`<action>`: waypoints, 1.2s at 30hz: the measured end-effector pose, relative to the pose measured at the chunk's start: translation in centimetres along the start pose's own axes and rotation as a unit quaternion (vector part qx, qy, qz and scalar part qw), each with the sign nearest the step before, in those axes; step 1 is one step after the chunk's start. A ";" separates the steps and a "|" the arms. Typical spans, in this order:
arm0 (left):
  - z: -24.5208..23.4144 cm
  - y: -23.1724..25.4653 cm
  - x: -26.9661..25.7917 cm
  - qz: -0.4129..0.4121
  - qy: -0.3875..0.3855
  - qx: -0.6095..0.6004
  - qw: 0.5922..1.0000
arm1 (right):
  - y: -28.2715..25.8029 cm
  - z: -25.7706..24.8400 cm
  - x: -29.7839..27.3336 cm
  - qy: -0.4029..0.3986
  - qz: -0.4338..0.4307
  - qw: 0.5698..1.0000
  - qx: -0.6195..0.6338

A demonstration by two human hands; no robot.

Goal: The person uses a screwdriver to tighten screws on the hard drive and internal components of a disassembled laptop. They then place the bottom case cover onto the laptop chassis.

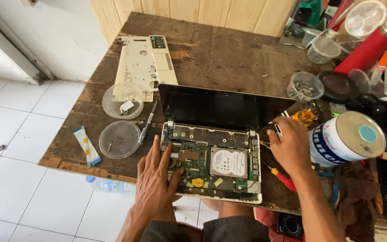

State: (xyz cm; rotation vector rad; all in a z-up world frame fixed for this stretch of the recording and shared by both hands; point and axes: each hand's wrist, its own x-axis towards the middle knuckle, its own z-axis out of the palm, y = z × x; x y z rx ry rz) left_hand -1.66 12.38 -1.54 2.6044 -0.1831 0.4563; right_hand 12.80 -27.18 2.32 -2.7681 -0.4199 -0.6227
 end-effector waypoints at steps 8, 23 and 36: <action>-0.2 0.0 0.3 0.009 0.008 0.000 1.000 | 1.6 1.5 -0.4 -0.047 0.055 0.987 -0.144; 0.1 0.1 0.1 0.004 0.011 0.012 1.000 | 0.0 0.1 -3.1 -0.017 0.132 0.984 -0.114; -0.1 -0.1 0.2 -0.016 -0.033 -0.018 0.999 | -8.6 1.7 -10.4 0.051 0.011 0.995 0.084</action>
